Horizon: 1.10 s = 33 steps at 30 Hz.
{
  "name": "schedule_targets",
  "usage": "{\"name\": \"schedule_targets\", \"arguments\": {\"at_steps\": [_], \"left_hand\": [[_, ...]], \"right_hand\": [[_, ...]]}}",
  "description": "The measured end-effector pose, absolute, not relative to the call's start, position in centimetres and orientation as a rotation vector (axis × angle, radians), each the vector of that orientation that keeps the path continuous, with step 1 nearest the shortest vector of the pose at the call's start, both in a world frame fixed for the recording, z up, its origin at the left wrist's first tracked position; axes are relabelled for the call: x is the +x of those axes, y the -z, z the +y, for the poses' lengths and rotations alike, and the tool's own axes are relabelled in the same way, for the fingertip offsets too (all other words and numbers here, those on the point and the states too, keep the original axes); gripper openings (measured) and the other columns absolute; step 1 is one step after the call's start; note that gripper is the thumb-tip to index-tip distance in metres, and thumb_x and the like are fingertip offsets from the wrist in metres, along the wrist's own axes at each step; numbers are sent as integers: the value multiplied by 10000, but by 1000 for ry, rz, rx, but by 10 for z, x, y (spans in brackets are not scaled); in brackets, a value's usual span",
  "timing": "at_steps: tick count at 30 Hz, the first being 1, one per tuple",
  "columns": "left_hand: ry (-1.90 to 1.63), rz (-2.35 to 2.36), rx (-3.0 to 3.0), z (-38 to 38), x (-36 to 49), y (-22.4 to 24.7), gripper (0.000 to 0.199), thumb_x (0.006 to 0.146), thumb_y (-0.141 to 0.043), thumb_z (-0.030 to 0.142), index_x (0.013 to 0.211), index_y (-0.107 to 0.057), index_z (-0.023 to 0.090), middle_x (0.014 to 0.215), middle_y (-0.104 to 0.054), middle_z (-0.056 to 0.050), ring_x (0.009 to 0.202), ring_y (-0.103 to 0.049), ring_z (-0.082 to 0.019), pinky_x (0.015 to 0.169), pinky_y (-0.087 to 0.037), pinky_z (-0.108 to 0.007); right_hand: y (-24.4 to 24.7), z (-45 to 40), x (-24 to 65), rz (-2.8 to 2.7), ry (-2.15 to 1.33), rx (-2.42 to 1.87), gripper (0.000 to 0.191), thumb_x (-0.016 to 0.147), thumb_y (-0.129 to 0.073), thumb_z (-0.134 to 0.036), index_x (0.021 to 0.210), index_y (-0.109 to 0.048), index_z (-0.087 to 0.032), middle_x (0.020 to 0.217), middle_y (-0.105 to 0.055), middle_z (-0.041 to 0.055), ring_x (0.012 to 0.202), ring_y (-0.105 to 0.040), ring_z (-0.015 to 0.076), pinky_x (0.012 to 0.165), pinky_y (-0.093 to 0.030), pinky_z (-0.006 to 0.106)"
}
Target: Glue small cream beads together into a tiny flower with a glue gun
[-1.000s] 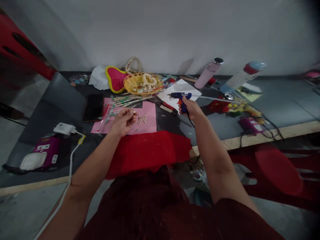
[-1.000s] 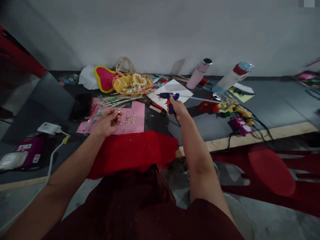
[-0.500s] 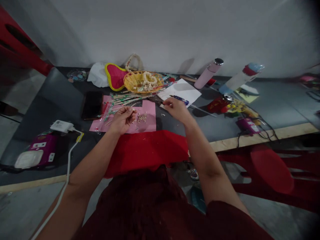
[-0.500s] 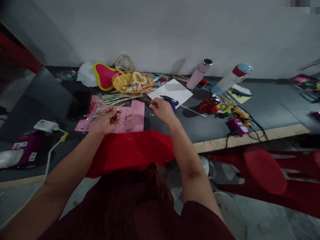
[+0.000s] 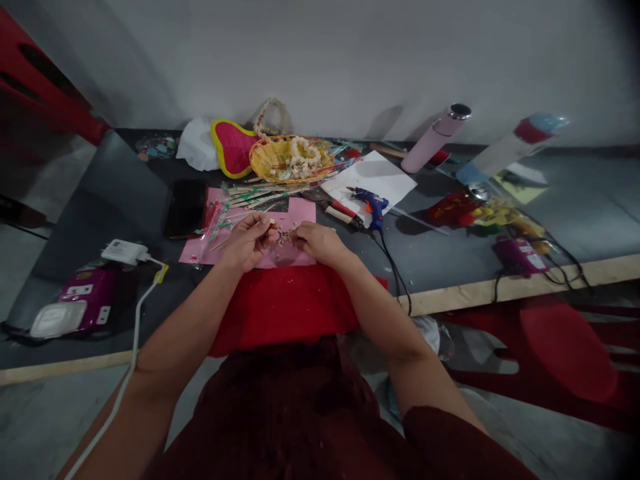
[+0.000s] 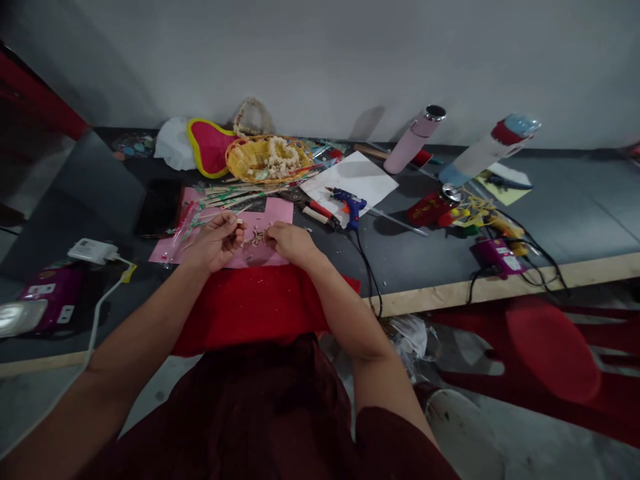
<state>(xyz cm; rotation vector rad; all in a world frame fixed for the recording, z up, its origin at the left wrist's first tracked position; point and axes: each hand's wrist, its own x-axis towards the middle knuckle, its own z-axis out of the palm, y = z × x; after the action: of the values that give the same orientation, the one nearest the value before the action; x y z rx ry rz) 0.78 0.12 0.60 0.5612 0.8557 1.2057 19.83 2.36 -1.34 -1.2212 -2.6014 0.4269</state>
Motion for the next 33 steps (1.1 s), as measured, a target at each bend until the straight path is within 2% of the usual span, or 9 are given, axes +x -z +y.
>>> {"name": "schedule_targets", "arguments": {"at_steps": [5, 12, 33], "left_hand": [[-1184, 867, 592, 0, 9, -3, 151, 729, -686, 154, 741, -535, 147, 707, -658, -2, 504, -573, -34, 502, -492, -125], [-1134, 813, 659, -4, 13, 2, 199, 686, -732, 202, 764, -558, 143, 727, -657, -5, 537, -583, -41, 529, -508, -138], [-1104, 872, 767, -8, 19, 3, 270, 631, -772, 290, 736, -579, 132, 629, -617, 1, 501, -565, -67, 474, -469, -158]], "right_hand": [[12, 17, 195, -2481, -395, -1259, 166, 846, -460, -137, 933, -593, -187, 1010, -611, 64, 912, -571, 170, 745, -428, 255], [7, 11, 188, -1903, -624, -1002, 51, 857, -504, -213, 836, -546, -193, 839, -580, 21, 777, -539, 127, 717, -445, 256], [2, 3, 183, -1911, -630, -930, 54, 842, -532, -245, 818, -570, -216, 825, -593, 20, 816, -559, 142, 758, -465, 297]]}}
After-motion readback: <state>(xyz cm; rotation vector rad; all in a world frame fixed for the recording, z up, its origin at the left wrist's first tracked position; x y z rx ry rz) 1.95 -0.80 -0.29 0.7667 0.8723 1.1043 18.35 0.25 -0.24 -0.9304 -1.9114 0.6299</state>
